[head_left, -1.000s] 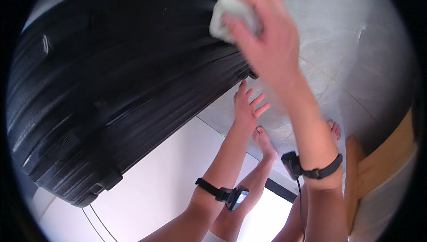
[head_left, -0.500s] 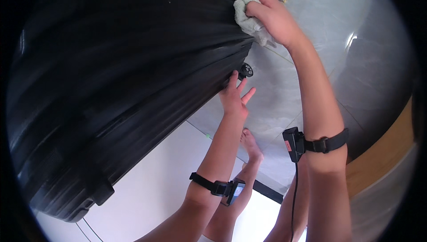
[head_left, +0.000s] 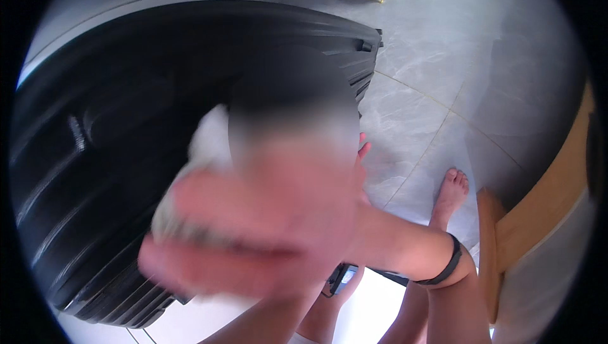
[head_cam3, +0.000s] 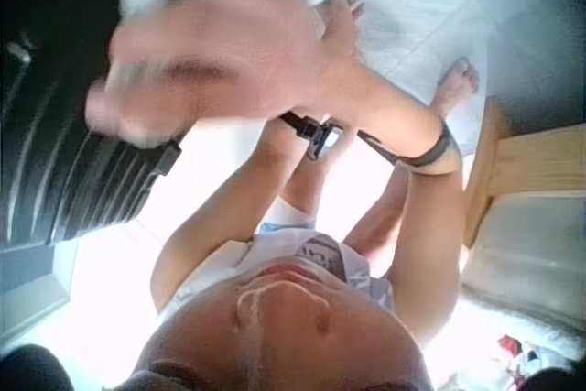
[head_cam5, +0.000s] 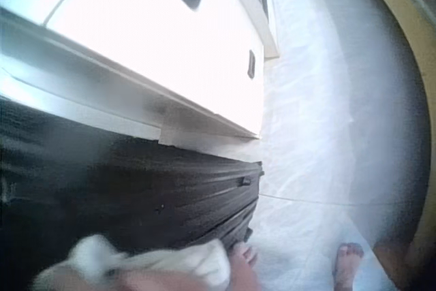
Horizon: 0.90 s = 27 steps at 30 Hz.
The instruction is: The person wipes the exterior of a black suitcase with a white cloth. They clean the top, sides, and handle areas, rotating the suitcase to reach different surfaces.
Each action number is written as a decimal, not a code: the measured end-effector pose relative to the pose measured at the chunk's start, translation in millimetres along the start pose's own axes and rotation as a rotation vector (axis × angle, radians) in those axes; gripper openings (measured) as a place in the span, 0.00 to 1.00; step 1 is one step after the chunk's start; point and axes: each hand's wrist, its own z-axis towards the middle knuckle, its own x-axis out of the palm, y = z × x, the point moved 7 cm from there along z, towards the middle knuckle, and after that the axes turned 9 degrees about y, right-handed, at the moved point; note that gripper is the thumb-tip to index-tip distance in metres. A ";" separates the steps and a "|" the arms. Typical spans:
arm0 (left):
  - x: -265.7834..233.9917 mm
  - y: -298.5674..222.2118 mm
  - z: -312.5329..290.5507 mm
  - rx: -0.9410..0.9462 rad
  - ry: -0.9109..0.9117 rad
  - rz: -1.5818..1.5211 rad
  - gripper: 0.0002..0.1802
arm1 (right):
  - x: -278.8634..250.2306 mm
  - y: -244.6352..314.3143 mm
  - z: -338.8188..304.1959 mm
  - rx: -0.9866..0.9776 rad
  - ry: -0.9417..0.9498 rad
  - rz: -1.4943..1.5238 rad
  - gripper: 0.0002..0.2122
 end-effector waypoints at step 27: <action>5.9 -2.6 13.7 0.001 0.005 -0.060 0.21 | 43.8 21.8 71.0 0.119 -0.074 0.076 0.12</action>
